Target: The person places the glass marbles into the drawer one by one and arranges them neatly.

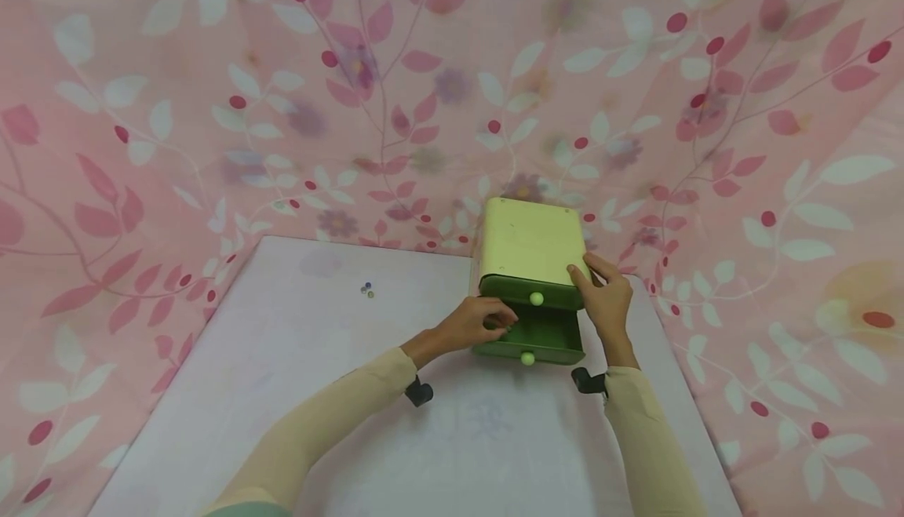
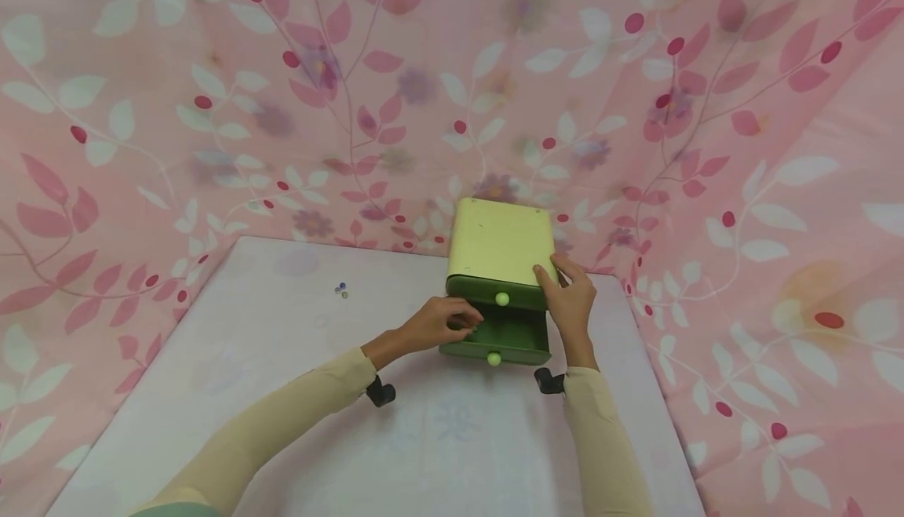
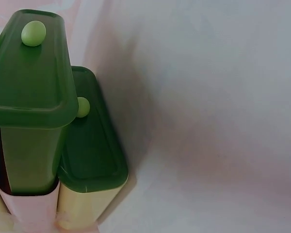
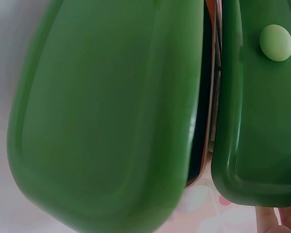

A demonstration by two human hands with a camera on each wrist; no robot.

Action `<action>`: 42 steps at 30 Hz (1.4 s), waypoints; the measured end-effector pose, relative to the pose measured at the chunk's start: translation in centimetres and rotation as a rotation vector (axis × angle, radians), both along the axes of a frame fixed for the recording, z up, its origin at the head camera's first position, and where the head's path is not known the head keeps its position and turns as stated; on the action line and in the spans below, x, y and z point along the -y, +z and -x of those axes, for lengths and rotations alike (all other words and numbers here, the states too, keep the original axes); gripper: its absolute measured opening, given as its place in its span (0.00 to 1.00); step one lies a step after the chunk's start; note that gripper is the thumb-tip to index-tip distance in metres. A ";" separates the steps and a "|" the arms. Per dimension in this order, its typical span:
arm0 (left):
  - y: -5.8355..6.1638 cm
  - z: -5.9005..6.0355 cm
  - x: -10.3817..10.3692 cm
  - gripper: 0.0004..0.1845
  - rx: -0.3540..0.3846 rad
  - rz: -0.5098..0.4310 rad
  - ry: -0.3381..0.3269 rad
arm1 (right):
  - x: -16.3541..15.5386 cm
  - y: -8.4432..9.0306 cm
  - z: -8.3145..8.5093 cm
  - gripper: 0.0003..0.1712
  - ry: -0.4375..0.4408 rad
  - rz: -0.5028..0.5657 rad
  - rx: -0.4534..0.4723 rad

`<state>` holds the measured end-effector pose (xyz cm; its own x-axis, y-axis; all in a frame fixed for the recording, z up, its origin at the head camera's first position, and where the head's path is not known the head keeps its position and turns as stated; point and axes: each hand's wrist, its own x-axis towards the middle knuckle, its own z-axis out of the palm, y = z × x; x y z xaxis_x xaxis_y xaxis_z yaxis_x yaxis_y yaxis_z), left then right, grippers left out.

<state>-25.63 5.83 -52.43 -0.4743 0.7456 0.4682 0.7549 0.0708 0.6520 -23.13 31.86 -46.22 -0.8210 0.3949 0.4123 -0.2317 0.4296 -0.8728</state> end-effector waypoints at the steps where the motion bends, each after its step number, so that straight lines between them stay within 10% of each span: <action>1: 0.0 0.1 0.0 0.14 0.002 0.008 -0.005 | -0.1 -0.3 0.2 0.24 -0.003 -0.004 0.000; 20: -0.4 1.7 -1.1 0.14 0.015 0.249 -0.043 | 1.5 2.5 -1.5 0.23 0.023 -0.014 -0.001; 42: -0.4 1.9 -1.6 0.15 -0.225 0.437 -0.031 | -0.1 -0.4 0.2 0.25 -0.015 -0.014 0.019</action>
